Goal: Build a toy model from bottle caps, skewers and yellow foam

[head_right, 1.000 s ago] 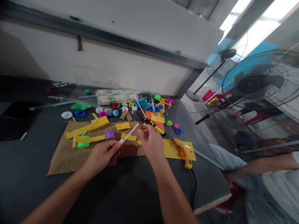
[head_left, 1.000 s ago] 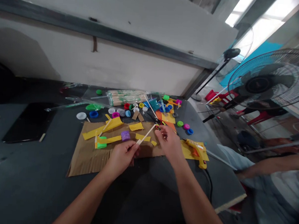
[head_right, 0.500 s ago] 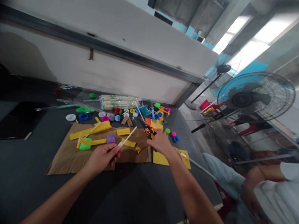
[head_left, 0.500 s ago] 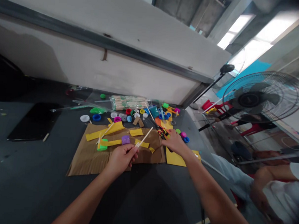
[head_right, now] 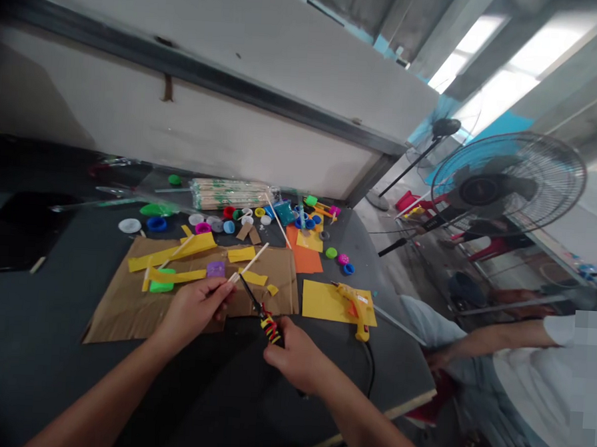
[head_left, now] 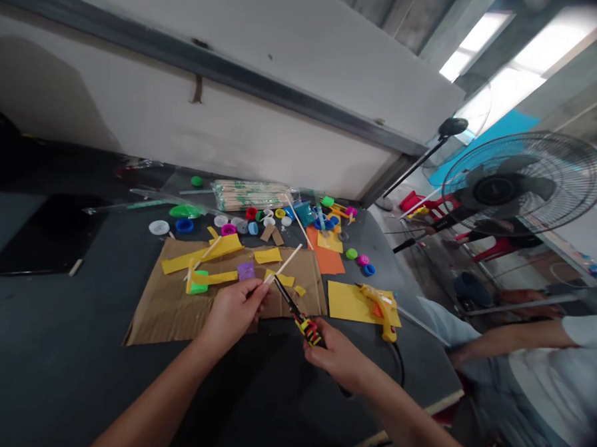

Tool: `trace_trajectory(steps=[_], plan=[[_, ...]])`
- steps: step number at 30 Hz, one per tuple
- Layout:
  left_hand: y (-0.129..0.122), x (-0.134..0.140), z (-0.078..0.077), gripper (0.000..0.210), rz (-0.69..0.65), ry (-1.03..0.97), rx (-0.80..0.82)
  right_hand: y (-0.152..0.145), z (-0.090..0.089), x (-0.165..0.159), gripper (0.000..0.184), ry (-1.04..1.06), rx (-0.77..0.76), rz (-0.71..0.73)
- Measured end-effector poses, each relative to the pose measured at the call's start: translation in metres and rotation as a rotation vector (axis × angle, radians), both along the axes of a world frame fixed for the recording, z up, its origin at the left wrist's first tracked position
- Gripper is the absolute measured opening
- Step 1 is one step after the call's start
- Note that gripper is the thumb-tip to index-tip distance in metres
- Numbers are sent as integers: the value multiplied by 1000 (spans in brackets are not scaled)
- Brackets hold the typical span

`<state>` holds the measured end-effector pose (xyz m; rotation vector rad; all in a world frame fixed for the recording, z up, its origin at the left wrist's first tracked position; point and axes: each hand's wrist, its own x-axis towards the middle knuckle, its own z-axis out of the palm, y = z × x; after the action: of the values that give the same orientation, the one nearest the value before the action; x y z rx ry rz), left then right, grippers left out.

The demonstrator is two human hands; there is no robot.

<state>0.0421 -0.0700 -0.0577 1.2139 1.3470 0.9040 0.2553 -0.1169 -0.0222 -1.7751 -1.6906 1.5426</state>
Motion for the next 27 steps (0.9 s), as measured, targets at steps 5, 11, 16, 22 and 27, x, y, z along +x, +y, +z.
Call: trace_trajectory(steps=[5,11,16,22,27], plan=[[0,-3,1,33,-20,90,73,7,-11,-6,14,63,11,30],[2,-6,-2,34,-69,160,104,7,-18,-8,17,128,-57,-4],[1,-3,-7,33,-54,95,26,7,-17,-7,22,175,-109,-30],[3,-1,3,30,35,-157,-106,23,-4,2,31,-127,164,-15],[0,0,12,30,-30,-401,-196,54,-14,-1,53,-858,547,-100]])
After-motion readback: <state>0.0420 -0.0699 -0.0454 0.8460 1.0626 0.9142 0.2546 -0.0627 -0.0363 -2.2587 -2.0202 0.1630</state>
